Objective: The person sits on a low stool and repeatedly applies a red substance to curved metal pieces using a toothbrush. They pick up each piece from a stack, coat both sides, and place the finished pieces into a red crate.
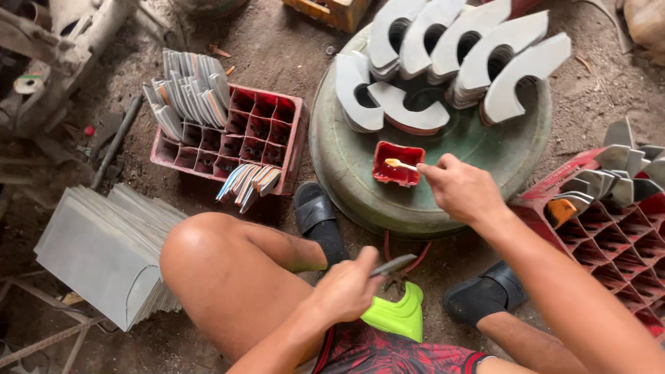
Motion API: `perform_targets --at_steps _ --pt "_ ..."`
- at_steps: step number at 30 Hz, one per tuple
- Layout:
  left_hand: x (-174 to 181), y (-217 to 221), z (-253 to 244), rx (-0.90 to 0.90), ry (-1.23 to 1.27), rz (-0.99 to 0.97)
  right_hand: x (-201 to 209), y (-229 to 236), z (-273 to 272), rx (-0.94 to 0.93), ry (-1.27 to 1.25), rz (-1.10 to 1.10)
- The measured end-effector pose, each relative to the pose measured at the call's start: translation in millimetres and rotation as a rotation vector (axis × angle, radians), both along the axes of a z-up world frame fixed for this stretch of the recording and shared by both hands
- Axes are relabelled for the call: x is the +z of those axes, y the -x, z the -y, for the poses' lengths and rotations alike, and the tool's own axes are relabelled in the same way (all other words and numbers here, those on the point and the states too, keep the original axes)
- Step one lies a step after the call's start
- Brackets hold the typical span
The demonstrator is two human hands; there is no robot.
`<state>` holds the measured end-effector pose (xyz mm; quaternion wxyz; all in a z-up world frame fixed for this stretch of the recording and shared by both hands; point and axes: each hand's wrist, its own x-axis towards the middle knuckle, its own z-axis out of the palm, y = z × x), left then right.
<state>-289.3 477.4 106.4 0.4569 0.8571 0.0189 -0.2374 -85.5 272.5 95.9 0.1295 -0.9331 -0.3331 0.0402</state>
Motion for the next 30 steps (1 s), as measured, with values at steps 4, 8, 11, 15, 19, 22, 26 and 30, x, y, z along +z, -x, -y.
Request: perform_targets --at_steps 4,8,11,15,19,22,26,30 --pt "18.6 20.3 -39.7 0.333 -0.101 0.050 -19.3 7.7 -16.6 -0.017 0.100 -0.020" --pt "21.0 12.8 -41.0 0.505 -0.014 0.016 0.0 10.7 -7.0 -0.159 0.074 -0.048" --pt "28.6 6.1 -39.6 0.550 0.078 0.177 12.8 15.4 -15.7 -0.196 0.098 -0.041" --pt "54.5 6.8 -53.0 0.595 0.259 0.171 20.1 27.7 -26.7 -0.161 0.022 -0.059" --pt "84.4 0.2 -66.4 0.619 0.393 0.312 17.2 29.0 -21.8 -0.121 -0.012 -0.157" --pt "105.4 -12.3 -74.3 0.599 0.386 0.351 10.0 20.2 -16.1 -0.077 -0.138 -0.329" --pt "111.1 -36.6 -82.4 0.653 0.523 0.353 -1.7 9.4 -9.2 -0.127 -0.100 -0.420" --pt "91.1 -54.8 -83.2 0.799 0.809 0.217 2.4 3.7 -7.2 -0.260 -0.164 -1.047"
